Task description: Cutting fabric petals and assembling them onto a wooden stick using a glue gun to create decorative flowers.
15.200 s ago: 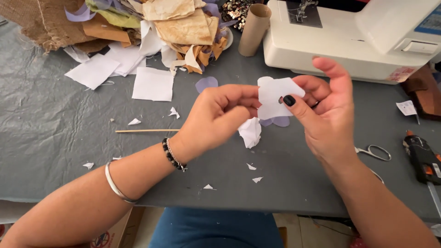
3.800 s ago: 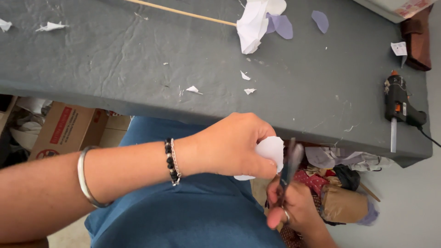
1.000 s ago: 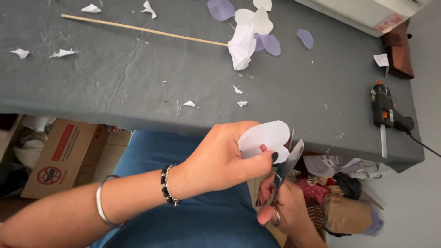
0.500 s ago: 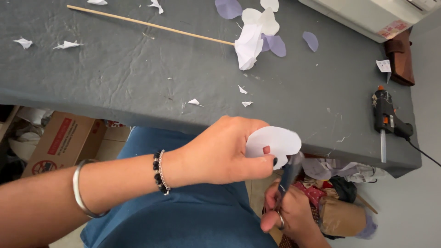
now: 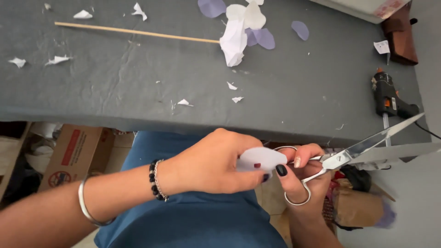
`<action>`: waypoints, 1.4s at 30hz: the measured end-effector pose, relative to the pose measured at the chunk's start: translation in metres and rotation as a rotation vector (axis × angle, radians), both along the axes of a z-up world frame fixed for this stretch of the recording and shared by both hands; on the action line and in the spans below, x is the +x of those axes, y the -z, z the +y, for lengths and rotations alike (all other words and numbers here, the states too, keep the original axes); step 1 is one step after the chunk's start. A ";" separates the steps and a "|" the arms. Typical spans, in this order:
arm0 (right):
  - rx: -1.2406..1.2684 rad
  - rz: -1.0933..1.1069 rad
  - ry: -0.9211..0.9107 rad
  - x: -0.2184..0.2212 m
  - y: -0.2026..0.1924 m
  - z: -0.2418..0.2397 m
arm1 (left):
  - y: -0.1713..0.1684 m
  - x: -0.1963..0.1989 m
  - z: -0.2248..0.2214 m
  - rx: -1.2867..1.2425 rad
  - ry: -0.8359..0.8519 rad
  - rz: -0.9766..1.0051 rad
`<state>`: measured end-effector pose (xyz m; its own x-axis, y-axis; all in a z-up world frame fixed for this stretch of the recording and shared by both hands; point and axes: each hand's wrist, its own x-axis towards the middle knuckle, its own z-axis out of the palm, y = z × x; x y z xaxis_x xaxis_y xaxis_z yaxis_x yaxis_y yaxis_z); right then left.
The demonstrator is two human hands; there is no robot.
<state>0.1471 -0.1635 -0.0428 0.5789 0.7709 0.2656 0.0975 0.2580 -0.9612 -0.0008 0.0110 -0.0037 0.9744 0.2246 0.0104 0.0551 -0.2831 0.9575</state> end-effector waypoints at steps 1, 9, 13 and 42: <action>0.006 0.001 0.002 -0.001 0.004 0.001 | 0.003 0.001 -0.002 0.006 0.002 0.001; -0.003 -0.229 -0.129 0.008 0.016 -0.005 | 0.008 0.006 -0.014 -0.293 -0.278 -0.116; -0.092 -0.013 -0.323 0.004 0.024 -0.006 | -0.007 0.006 -0.014 -0.544 -0.252 -0.160; -0.383 -0.562 -0.192 -0.003 0.024 -0.018 | -0.025 0.008 -0.012 -0.508 -0.323 0.004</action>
<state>0.1446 -0.1819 -0.0667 0.2780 0.9447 0.1739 0.5925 -0.0262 -0.8051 0.0073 -0.0010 0.0218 0.8557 0.4855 -0.1793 0.0657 0.2418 0.9681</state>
